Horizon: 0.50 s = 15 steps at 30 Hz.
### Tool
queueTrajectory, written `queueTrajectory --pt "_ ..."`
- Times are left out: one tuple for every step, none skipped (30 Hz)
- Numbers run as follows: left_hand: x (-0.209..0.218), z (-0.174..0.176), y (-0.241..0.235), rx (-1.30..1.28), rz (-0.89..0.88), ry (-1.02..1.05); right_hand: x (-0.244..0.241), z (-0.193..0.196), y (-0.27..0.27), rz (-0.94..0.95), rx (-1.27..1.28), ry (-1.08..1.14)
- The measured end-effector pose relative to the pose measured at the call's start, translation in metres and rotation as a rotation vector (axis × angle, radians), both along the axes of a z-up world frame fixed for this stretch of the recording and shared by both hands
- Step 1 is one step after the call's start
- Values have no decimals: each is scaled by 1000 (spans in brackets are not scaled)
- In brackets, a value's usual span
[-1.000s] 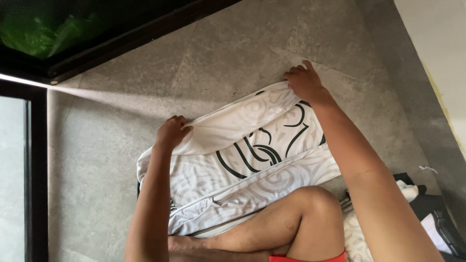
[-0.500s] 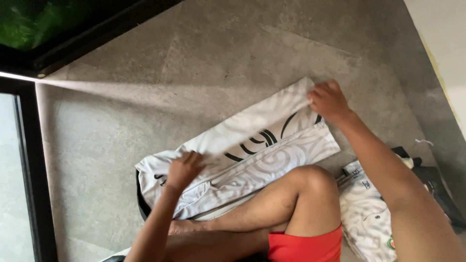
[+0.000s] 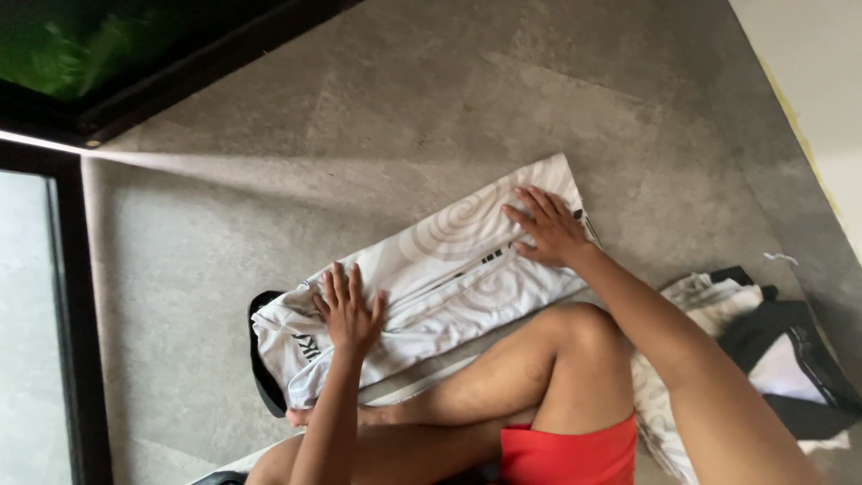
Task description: The person sits on the floor and folds a white t-shirt with a black graphic print. They smooth the fabric, fold the sleeves and sides inward, and then fold the shirt in half to create a neat rectangular bundle.
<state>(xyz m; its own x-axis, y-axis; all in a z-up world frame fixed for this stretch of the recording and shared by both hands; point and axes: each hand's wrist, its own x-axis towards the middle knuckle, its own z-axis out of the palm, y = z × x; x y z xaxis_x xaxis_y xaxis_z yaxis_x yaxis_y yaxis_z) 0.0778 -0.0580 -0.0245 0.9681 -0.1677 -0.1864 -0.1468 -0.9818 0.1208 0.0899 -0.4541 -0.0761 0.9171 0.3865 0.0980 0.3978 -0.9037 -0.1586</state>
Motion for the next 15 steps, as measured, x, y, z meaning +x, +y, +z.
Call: queueTrajectory --pt "5 -2 4 -15 9 -6 5 0 5 -31 -35 8" --pt "22 -2 8 -16 15 -10 18 5 15 -26 -36 4" --pt "31 0 16 -20 2 -18 27 10 28 -70 -5 60" --pt "40 2 24 -23 -11 -26 35 15 42 -115 25 116" --pt "50 -3 32 -20 4 -34 43 17 52 -99 28 108" --pt "58 -7 40 33 -19 -63 50 19 64 -153 30 161" --pt "63 -9 49 89 -40 -90 54 22 76 -205 34 215" --pt "68 -5 46 95 -21 -97 54 28 87 -186 37 208" --pt "69 0 44 139 28 -66 51 34 99 -224 87 88" --pt "69 5 42 182 77 -34 45 40 110 -263 139 -31" --pt "57 2 35 186 98 -46 31 38 119 -243 145 -42" --pt "44 -1 28 64 122 -76 14 35 129 -214 183 -83" --pt "28 -3 21 -57 142 -106 -6 32 138 -188 221 -119" --pt "4 0 16 -53 159 -116 -23 25 150 -171 228 -127" --pt "-17 2 7 -67 145 -82 -38 18 158 -69 206 -29"
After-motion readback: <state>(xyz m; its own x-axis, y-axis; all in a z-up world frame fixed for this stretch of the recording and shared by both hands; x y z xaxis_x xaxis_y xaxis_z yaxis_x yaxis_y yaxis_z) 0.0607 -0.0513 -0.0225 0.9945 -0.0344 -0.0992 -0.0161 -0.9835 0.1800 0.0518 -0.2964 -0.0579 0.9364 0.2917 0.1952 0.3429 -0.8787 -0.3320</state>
